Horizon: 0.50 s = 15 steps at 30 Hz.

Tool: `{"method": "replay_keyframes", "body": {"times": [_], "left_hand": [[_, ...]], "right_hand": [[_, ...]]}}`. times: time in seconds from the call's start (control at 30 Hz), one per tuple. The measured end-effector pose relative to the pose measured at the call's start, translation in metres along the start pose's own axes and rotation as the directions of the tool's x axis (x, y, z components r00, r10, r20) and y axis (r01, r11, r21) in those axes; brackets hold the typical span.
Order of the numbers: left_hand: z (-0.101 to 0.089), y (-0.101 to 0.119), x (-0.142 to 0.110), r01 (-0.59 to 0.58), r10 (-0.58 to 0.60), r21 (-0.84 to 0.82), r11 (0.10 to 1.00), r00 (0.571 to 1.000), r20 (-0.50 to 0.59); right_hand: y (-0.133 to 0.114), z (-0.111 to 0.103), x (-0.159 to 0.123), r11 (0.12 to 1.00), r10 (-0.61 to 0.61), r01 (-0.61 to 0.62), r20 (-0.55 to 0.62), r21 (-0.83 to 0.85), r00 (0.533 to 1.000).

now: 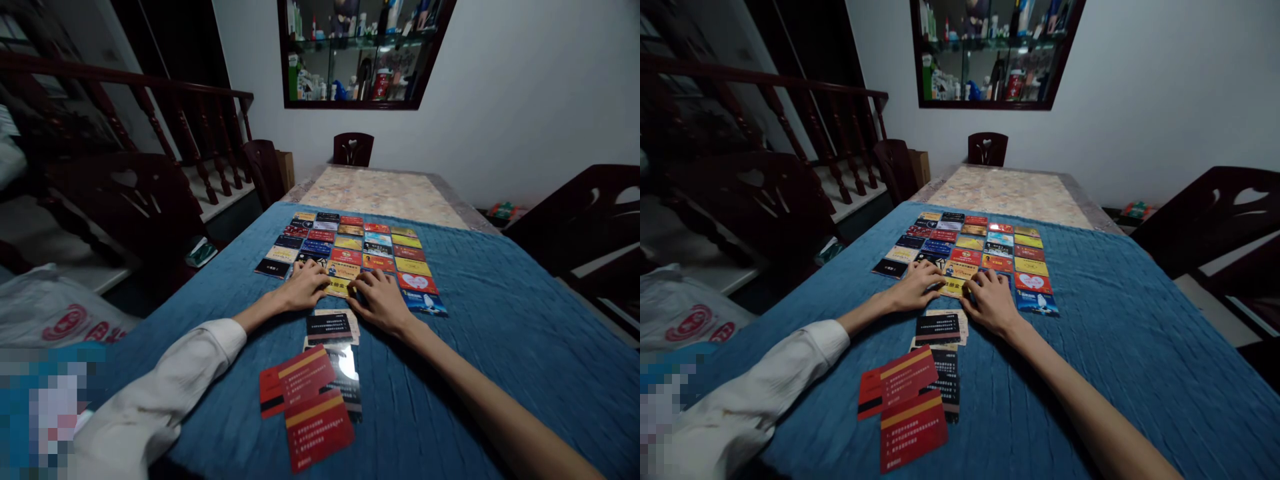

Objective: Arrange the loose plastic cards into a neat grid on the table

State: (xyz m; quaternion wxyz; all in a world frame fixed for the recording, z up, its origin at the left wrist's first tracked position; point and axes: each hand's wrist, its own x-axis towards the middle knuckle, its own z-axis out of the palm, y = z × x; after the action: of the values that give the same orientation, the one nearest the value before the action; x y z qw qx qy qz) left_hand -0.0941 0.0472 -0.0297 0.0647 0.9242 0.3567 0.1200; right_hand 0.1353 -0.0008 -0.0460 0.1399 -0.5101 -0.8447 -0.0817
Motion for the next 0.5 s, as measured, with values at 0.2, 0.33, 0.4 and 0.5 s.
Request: {"method": "replay_keyframes", "body": {"times": [0.2,0.33,0.4,0.5], "left_hand": [[-0.0014,0.0022,-0.0010,0.001,-0.001,0.006,1.000,1.000,0.002],[-0.0018,0.0042,-0.0013,-0.001,0.001,0.026,1.000,1.000,0.006],[-0.0024,0.0059,-0.0015,0.000,-0.001,0.046,0.999,1.000,0.016],[-0.0041,0.0093,-0.0022,-0.021,0.019,0.076,0.997,1.000,0.019]], "right_hand": [[0.0003,0.0019,-0.0003,1.000,-0.018,0.018,-0.014,-0.022,1.000],[0.0010,0.0034,-0.0004,0.999,-0.028,0.028,-0.032,-0.023,0.999],[0.0012,0.0037,-0.0004,0.999,-0.033,0.032,-0.038,-0.022,0.999],[0.0009,0.0033,-0.0004,0.999,-0.033,0.032,-0.038,-0.026,0.999]]}}
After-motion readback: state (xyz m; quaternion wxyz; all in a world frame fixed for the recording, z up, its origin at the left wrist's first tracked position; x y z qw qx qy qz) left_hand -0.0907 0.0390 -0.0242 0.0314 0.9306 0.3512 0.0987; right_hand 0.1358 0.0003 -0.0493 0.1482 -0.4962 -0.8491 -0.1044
